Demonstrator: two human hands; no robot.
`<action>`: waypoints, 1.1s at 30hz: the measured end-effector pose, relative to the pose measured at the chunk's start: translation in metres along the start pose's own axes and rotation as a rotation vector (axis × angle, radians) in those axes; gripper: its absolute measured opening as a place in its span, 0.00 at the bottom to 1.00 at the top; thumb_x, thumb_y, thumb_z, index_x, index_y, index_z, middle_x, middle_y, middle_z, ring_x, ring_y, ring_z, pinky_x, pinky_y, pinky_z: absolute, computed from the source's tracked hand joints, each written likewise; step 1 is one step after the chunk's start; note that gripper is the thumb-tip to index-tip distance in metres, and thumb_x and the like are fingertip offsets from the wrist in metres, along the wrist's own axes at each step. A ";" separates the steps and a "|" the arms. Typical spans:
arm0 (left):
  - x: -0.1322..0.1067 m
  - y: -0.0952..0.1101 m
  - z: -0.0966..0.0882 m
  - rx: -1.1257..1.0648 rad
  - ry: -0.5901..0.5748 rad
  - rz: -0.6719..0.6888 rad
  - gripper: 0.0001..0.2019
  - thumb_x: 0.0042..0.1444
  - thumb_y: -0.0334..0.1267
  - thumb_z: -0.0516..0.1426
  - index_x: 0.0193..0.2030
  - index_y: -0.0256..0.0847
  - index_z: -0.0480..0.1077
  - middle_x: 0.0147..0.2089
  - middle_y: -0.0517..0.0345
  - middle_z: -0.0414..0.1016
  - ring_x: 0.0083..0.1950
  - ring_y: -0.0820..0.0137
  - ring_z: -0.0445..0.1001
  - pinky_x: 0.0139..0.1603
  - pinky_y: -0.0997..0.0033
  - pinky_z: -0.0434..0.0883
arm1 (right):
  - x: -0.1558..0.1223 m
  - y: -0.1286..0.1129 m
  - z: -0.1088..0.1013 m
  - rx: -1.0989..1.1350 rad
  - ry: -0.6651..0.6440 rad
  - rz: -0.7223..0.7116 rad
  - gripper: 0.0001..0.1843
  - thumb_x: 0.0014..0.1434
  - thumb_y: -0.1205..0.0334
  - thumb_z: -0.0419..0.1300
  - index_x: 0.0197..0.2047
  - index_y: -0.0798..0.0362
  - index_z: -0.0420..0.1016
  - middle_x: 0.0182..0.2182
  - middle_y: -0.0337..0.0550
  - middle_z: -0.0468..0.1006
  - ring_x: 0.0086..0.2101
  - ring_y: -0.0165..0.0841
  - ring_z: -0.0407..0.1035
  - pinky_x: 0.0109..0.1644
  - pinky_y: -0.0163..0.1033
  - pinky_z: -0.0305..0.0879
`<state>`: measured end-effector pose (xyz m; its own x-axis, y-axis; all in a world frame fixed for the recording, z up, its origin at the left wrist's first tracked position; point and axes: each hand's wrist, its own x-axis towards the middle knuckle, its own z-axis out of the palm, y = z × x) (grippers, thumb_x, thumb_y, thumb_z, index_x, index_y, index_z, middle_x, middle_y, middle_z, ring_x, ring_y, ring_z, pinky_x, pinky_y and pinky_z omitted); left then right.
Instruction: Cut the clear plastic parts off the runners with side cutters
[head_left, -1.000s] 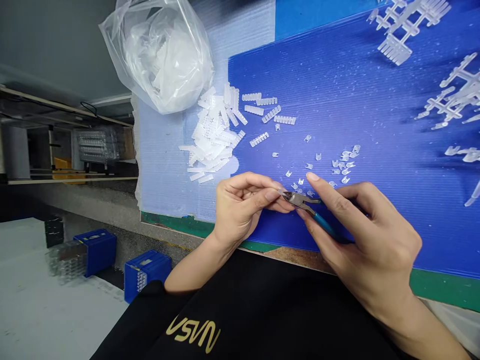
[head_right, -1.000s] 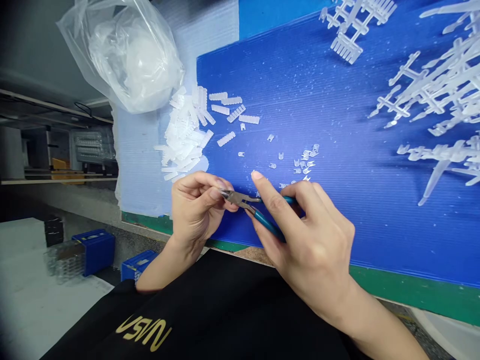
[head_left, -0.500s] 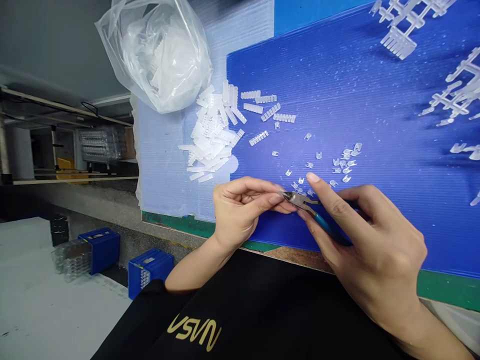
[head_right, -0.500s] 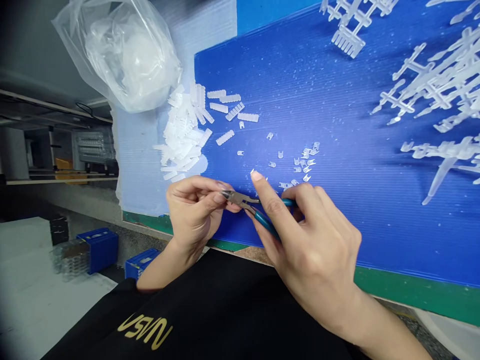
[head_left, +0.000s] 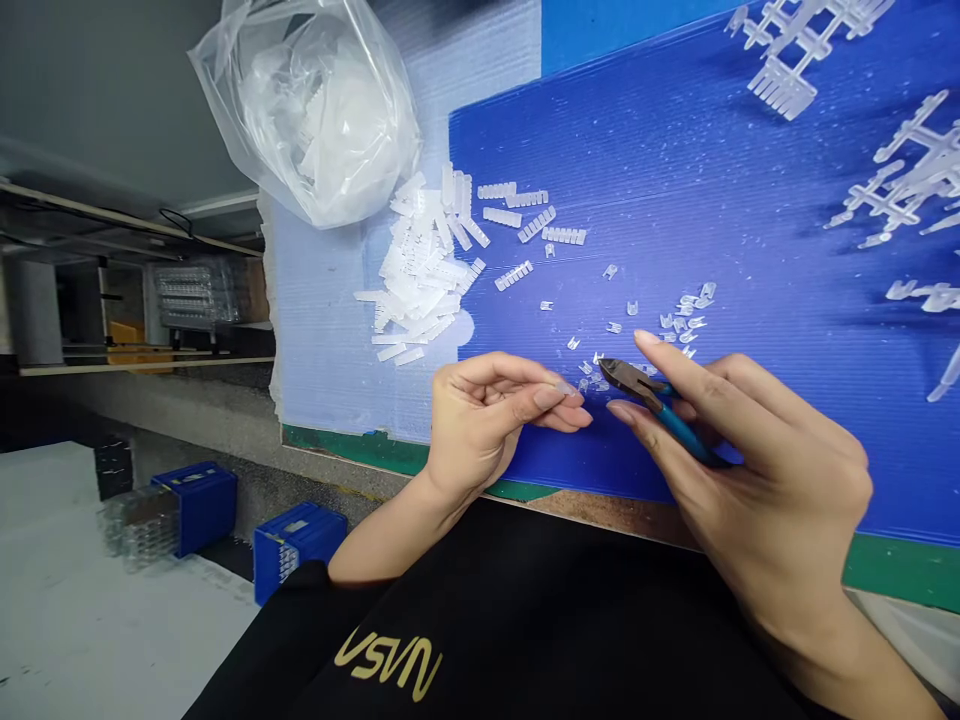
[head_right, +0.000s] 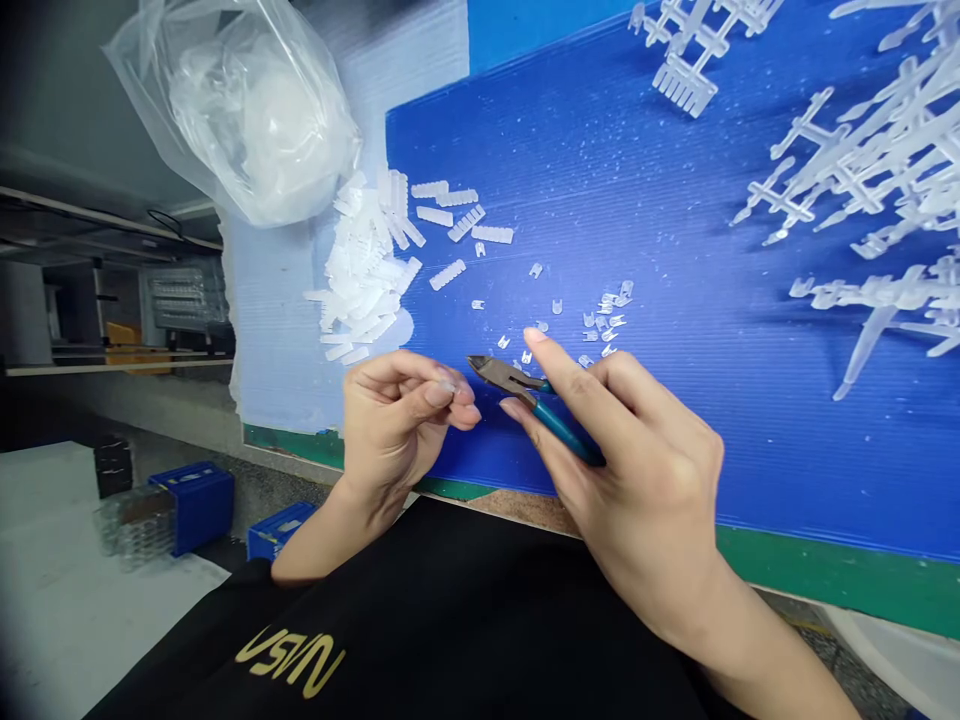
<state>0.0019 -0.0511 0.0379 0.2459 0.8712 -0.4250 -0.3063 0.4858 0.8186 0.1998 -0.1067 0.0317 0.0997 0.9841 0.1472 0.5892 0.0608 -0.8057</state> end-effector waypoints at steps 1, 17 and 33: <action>0.001 0.001 -0.002 -0.020 -0.012 -0.053 0.03 0.58 0.35 0.72 0.35 0.43 0.84 0.33 0.61 0.87 0.33 0.70 0.88 0.36 0.78 0.86 | 0.002 -0.001 -0.001 0.054 -0.022 0.018 0.27 0.69 0.66 0.69 0.69 0.43 0.79 0.33 0.38 0.72 0.29 0.31 0.65 0.38 0.40 0.65; -0.006 0.005 -0.002 -0.122 -0.211 -0.517 0.02 0.58 0.33 0.72 0.36 0.37 0.85 0.34 0.53 0.88 0.33 0.70 0.88 0.35 0.83 0.84 | 0.016 -0.004 -0.006 0.750 -0.395 0.347 0.06 0.63 0.65 0.75 0.42 0.45 0.87 0.35 0.33 0.85 0.36 0.30 0.78 0.44 0.36 0.72; 0.053 0.020 -0.015 1.391 -0.059 0.748 0.07 0.68 0.35 0.63 0.42 0.44 0.85 0.41 0.57 0.86 0.39 0.71 0.82 0.39 0.69 0.75 | 0.005 0.012 -0.008 0.516 0.017 0.368 0.10 0.71 0.55 0.66 0.53 0.47 0.83 0.35 0.43 0.80 0.34 0.37 0.74 0.34 0.41 0.70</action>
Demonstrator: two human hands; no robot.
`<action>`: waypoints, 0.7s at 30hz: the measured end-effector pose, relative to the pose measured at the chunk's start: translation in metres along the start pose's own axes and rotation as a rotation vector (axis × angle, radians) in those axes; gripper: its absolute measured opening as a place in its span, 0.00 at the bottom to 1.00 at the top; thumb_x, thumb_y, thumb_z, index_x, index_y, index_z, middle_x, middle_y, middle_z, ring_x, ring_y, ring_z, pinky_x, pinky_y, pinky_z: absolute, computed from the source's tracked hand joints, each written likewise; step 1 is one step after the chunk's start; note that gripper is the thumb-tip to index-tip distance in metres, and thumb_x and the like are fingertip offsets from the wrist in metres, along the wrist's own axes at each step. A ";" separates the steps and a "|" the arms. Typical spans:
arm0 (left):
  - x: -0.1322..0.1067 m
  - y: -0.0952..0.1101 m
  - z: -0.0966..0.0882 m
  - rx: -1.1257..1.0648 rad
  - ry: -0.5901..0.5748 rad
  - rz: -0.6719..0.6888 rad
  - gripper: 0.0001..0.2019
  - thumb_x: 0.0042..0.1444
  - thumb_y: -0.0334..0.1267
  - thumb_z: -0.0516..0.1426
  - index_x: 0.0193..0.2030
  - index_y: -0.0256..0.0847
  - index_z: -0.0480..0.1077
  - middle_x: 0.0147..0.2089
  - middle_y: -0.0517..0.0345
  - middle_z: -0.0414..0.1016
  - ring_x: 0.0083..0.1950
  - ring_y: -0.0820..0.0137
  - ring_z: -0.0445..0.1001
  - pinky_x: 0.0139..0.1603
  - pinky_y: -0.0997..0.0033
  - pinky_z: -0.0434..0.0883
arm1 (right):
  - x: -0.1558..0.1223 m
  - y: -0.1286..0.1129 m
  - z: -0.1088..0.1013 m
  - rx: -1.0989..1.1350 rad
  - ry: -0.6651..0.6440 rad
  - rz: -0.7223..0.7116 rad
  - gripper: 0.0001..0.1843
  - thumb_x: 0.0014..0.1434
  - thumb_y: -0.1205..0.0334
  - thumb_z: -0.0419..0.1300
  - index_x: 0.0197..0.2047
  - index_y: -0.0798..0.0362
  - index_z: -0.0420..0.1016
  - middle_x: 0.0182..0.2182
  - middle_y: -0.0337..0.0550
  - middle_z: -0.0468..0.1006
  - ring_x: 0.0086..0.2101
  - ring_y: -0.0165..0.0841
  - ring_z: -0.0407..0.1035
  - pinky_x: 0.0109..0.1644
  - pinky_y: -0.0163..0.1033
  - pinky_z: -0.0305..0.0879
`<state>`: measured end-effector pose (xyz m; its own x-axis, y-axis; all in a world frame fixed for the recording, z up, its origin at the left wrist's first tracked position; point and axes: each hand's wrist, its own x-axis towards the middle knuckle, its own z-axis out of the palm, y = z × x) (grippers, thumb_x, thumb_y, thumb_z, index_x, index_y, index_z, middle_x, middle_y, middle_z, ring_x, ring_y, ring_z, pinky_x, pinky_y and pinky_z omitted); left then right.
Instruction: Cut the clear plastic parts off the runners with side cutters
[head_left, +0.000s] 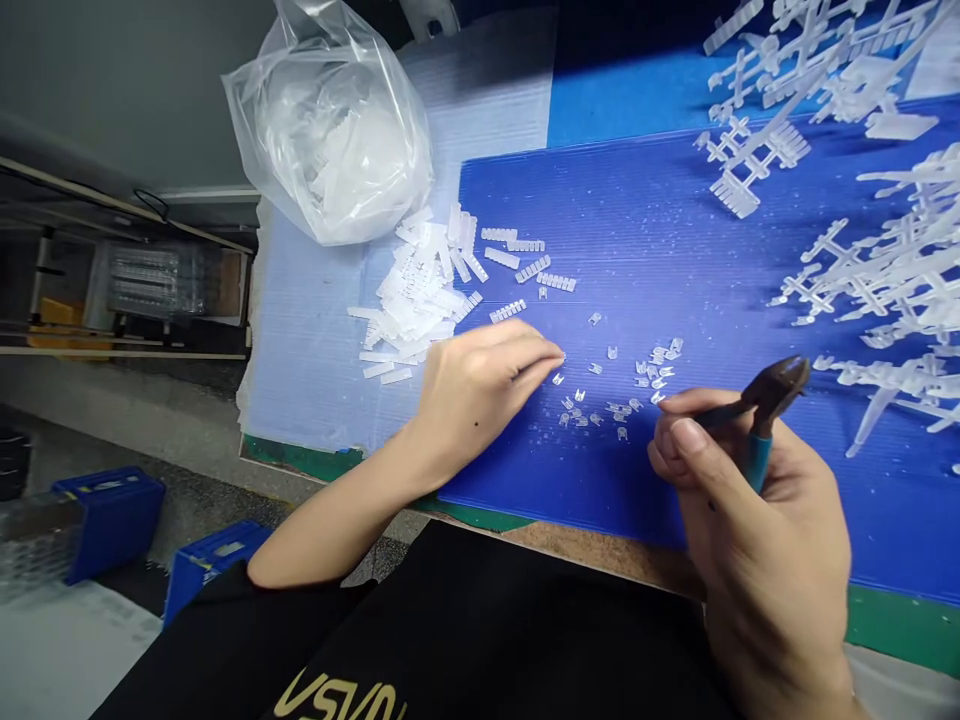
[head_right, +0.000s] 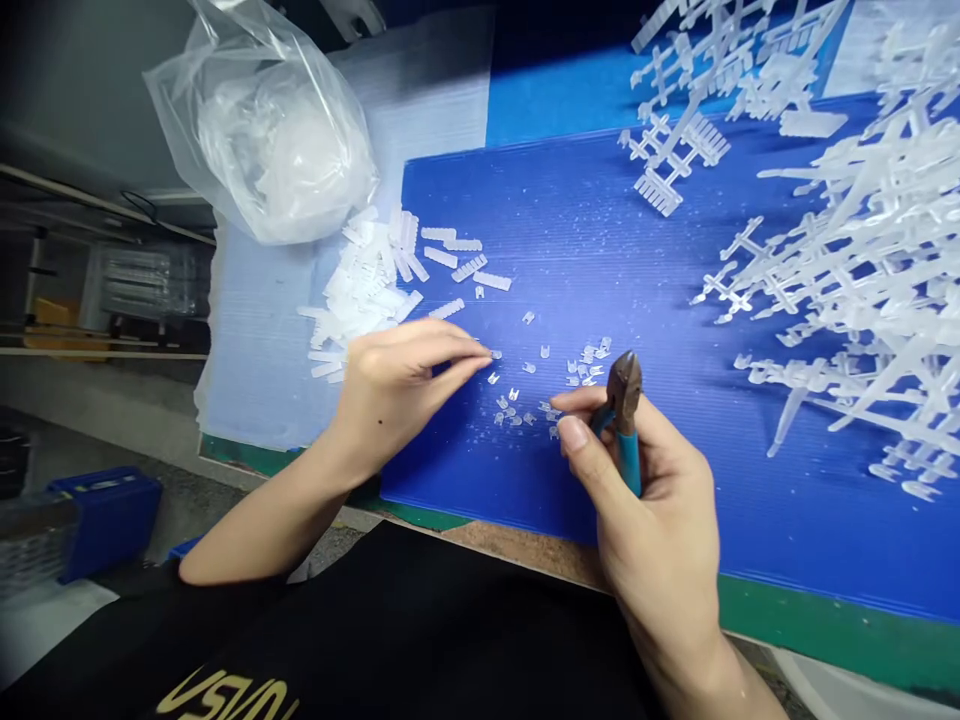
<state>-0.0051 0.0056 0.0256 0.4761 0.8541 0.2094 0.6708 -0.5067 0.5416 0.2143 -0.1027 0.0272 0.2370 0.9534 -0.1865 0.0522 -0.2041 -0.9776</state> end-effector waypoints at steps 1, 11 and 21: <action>0.006 -0.004 -0.002 0.075 0.023 0.007 0.07 0.69 0.35 0.62 0.42 0.45 0.84 0.43 0.56 0.86 0.40 0.70 0.81 0.39 0.68 0.74 | 0.000 0.000 0.000 0.008 -0.001 0.010 0.10 0.71 0.55 0.66 0.52 0.47 0.83 0.36 0.44 0.80 0.34 0.38 0.74 0.34 0.41 0.70; 0.041 -0.036 0.002 0.314 0.011 0.096 0.12 0.73 0.37 0.57 0.47 0.44 0.84 0.44 0.54 0.85 0.46 0.64 0.78 0.48 0.62 0.73 | -0.001 -0.005 -0.004 0.004 0.028 0.080 0.07 0.68 0.57 0.69 0.49 0.44 0.85 0.36 0.42 0.83 0.35 0.40 0.78 0.36 0.44 0.73; 0.027 -0.025 -0.001 0.193 -0.049 0.180 0.09 0.71 0.35 0.60 0.46 0.42 0.84 0.44 0.55 0.86 0.45 0.66 0.77 0.46 0.64 0.76 | -0.002 -0.007 -0.001 0.055 -0.003 0.059 0.07 0.71 0.58 0.67 0.50 0.45 0.83 0.40 0.44 0.83 0.38 0.40 0.77 0.37 0.44 0.72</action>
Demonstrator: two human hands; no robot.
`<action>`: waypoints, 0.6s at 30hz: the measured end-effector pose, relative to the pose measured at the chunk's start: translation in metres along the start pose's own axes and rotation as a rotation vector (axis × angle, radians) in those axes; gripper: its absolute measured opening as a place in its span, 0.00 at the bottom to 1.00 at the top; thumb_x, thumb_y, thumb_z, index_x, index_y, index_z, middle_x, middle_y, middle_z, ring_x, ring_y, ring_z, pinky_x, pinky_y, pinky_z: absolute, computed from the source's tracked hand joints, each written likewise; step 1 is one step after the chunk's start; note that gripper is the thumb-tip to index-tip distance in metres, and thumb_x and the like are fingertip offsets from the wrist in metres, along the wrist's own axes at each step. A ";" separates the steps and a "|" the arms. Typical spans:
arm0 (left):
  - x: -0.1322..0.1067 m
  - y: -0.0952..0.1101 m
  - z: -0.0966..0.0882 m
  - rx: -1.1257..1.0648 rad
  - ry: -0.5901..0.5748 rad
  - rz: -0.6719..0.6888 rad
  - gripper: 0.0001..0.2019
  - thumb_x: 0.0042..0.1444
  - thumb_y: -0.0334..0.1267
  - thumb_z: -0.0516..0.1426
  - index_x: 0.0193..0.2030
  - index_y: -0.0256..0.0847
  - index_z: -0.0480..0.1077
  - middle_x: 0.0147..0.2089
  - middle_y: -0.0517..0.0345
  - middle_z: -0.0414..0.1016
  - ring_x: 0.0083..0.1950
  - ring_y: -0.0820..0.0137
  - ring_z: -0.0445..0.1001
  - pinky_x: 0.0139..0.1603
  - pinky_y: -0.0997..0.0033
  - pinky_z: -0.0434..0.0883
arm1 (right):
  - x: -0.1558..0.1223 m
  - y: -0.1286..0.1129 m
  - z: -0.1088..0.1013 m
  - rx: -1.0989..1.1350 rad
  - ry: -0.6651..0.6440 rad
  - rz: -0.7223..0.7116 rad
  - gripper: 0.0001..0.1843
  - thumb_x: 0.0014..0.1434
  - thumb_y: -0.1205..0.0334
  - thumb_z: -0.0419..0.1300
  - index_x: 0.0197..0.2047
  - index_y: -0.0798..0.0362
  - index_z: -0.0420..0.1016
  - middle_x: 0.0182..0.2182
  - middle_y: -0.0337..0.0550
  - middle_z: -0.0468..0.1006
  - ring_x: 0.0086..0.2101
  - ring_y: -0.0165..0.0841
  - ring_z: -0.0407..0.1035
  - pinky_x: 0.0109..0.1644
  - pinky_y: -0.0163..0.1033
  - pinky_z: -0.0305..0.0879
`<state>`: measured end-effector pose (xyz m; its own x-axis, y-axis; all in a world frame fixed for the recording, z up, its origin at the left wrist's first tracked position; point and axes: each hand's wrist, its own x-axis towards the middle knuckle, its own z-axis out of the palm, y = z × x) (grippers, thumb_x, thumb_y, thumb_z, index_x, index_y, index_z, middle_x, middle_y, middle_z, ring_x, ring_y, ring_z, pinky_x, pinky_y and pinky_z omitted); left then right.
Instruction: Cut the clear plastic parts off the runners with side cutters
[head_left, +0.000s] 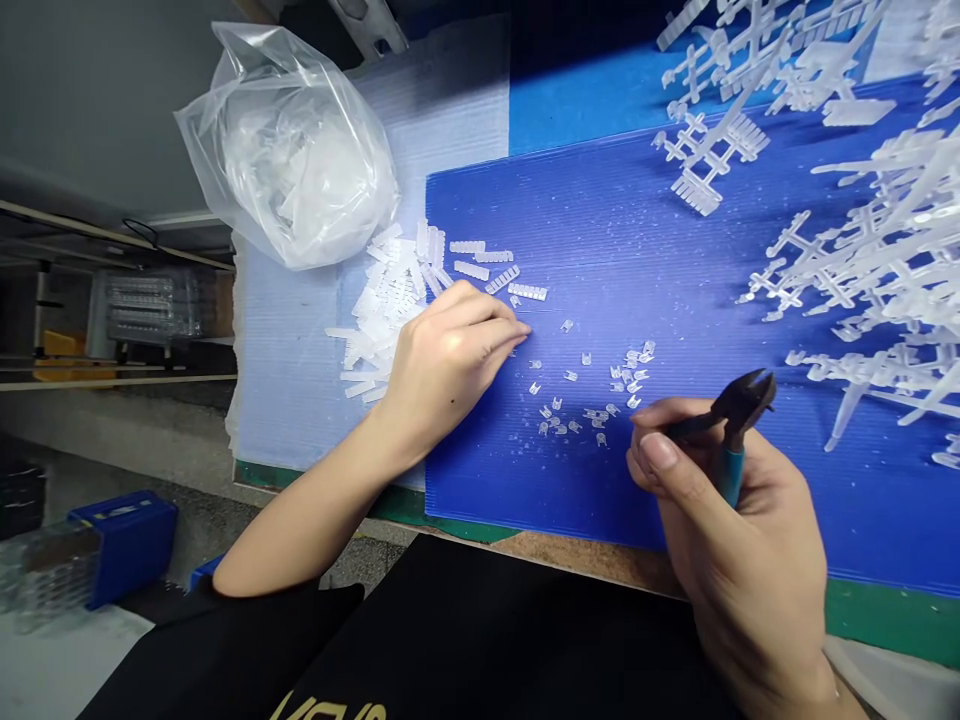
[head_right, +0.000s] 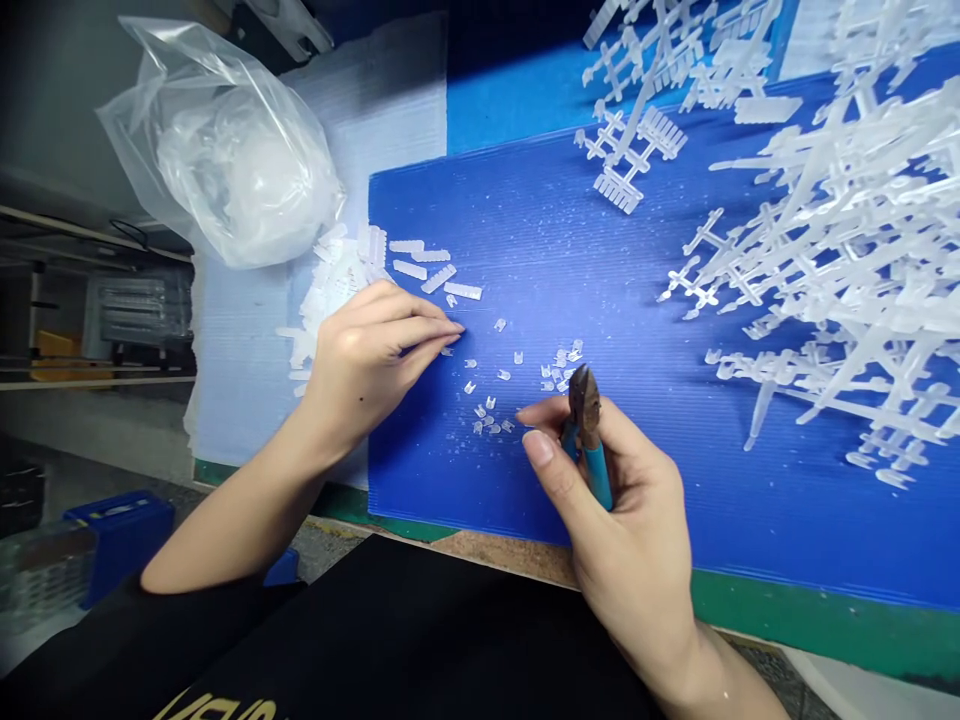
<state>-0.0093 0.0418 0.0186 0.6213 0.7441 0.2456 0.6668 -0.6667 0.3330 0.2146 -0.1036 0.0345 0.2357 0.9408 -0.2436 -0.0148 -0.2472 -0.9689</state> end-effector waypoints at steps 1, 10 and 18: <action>0.001 -0.001 0.001 0.031 0.011 -0.015 0.09 0.71 0.35 0.60 0.49 0.42 0.84 0.46 0.54 0.86 0.46 0.65 0.78 0.48 0.63 0.76 | 0.000 0.000 0.000 0.007 -0.006 0.001 0.07 0.70 0.58 0.67 0.50 0.45 0.83 0.39 0.44 0.83 0.38 0.40 0.77 0.37 0.44 0.72; 0.004 -0.002 0.006 0.014 -0.019 0.010 0.12 0.72 0.34 0.57 0.49 0.40 0.84 0.48 0.52 0.86 0.48 0.64 0.81 0.51 0.62 0.78 | 0.002 0.004 0.002 0.031 0.001 -0.067 0.09 0.72 0.54 0.64 0.52 0.46 0.82 0.36 0.43 0.79 0.35 0.37 0.73 0.35 0.42 0.69; 0.008 0.020 0.009 -0.256 0.023 0.054 0.12 0.72 0.35 0.58 0.55 0.38 0.82 0.65 0.46 0.81 0.67 0.61 0.79 0.71 0.52 0.75 | 0.005 0.010 0.010 0.163 0.039 -0.081 0.09 0.70 0.52 0.67 0.48 0.47 0.81 0.31 0.37 0.72 0.28 0.31 0.63 0.32 0.39 0.63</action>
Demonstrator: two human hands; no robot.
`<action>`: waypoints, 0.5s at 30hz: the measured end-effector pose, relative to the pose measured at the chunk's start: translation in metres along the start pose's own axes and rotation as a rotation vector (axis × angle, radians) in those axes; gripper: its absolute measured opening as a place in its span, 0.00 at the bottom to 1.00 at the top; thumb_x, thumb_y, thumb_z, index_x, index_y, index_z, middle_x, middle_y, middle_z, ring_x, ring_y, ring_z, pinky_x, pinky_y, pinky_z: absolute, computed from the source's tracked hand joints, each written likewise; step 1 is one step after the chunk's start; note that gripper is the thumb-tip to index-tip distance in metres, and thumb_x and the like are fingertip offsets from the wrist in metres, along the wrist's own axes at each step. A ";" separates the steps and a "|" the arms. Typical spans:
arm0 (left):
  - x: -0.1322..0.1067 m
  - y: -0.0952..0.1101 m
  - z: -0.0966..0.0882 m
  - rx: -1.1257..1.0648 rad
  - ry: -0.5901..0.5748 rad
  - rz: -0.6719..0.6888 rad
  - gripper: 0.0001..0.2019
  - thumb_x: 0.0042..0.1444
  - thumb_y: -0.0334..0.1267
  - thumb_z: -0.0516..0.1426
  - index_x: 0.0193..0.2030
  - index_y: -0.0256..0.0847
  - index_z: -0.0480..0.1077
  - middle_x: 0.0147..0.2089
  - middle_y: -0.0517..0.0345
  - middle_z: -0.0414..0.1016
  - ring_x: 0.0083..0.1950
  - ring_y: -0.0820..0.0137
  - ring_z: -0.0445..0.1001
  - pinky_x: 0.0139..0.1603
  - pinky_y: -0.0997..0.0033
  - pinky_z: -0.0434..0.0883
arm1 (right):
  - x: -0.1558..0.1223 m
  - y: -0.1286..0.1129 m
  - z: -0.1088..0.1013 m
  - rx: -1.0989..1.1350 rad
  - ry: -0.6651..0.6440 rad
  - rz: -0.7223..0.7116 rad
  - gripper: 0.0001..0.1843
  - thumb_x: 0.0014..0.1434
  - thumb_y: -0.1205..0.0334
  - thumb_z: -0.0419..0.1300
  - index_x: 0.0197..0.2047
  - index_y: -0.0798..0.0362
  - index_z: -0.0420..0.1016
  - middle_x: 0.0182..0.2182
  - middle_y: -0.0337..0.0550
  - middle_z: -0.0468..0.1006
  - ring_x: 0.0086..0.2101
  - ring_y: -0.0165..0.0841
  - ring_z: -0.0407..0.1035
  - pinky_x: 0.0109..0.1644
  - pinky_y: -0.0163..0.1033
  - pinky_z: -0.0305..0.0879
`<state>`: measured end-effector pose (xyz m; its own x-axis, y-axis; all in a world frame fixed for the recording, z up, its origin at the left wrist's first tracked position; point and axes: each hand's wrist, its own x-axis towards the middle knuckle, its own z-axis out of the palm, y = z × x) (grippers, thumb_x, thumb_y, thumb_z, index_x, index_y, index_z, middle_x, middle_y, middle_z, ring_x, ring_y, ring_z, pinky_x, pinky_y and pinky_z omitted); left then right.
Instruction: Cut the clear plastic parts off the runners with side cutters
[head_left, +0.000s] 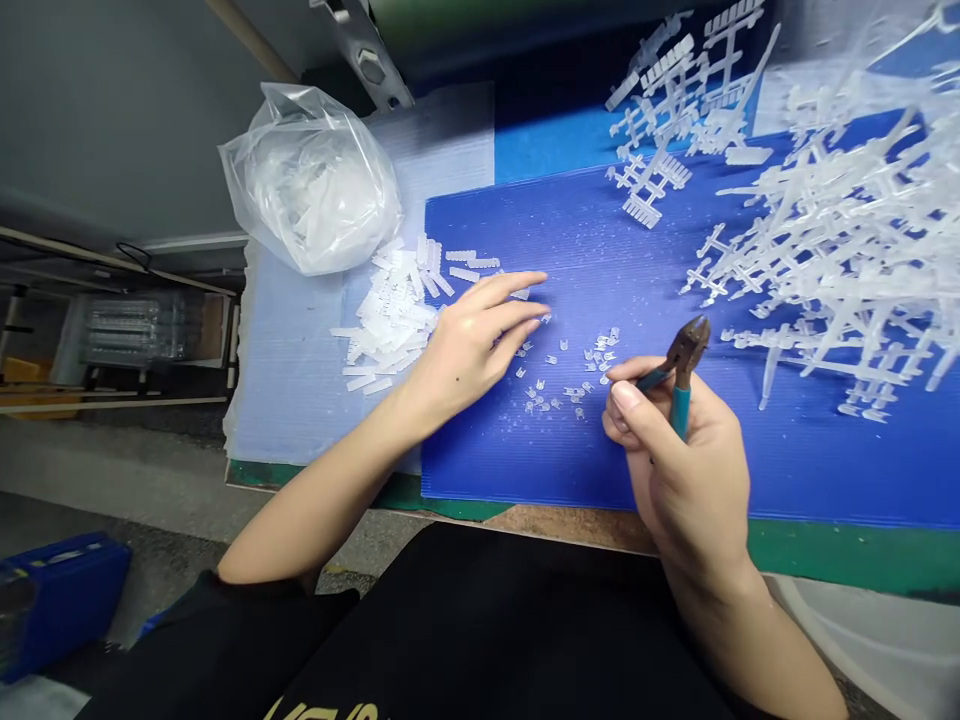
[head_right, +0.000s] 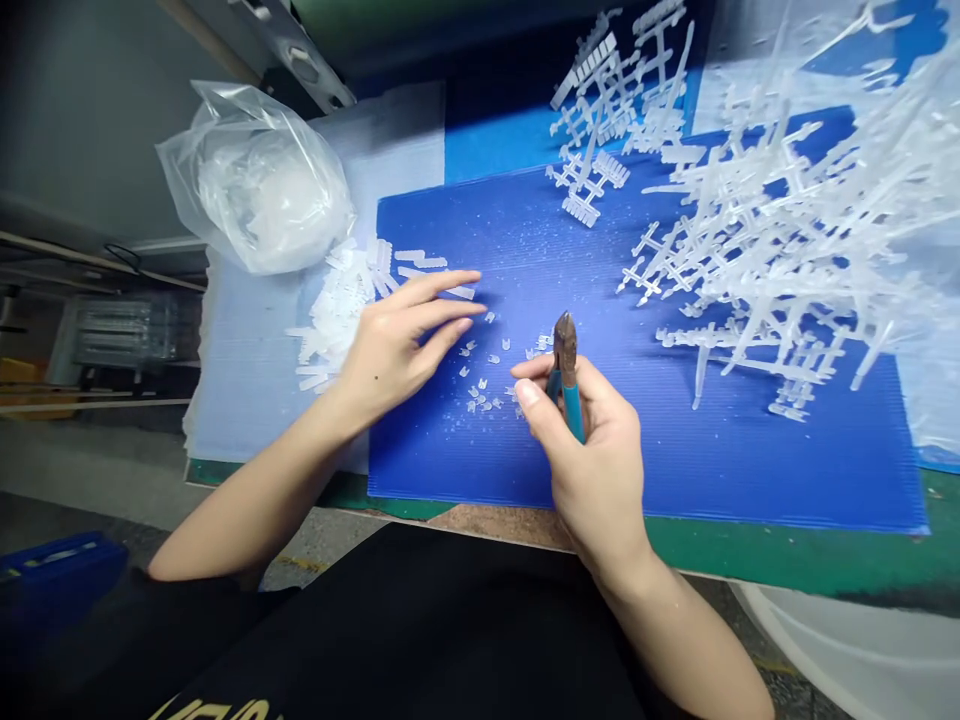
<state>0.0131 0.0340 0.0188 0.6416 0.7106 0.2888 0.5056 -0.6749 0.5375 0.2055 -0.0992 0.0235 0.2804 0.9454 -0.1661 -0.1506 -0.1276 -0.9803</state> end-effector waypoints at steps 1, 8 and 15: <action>0.001 -0.001 0.006 -0.039 -0.033 0.011 0.14 0.73 0.35 0.57 0.59 0.37 0.80 0.68 0.45 0.79 0.71 0.61 0.77 0.74 0.50 0.73 | 0.001 0.000 0.000 0.044 0.011 0.007 0.09 0.69 0.53 0.68 0.47 0.47 0.81 0.30 0.37 0.70 0.28 0.31 0.62 0.32 0.38 0.62; -0.006 0.003 0.032 -0.266 -0.192 0.040 0.16 0.75 0.39 0.55 0.61 0.38 0.79 0.69 0.44 0.78 0.75 0.60 0.73 0.78 0.47 0.69 | 0.007 -0.013 -0.032 0.222 0.264 -0.175 0.08 0.60 0.60 0.72 0.42 0.49 0.82 0.27 0.34 0.64 0.27 0.28 0.57 0.28 0.35 0.52; 0.025 0.002 0.053 -0.365 -0.188 0.158 0.17 0.73 0.41 0.56 0.61 0.40 0.80 0.71 0.45 0.75 0.79 0.58 0.68 0.81 0.42 0.63 | -0.045 -0.019 -0.054 0.145 0.306 -0.240 0.06 0.65 0.60 0.71 0.44 0.50 0.81 0.28 0.35 0.64 0.28 0.28 0.56 0.30 0.36 0.52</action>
<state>0.0608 0.0398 -0.0144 0.8054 0.5332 0.2587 0.1780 -0.6340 0.7526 0.2471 -0.1552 0.0442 0.5892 0.8077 0.0203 -0.1727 0.1505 -0.9734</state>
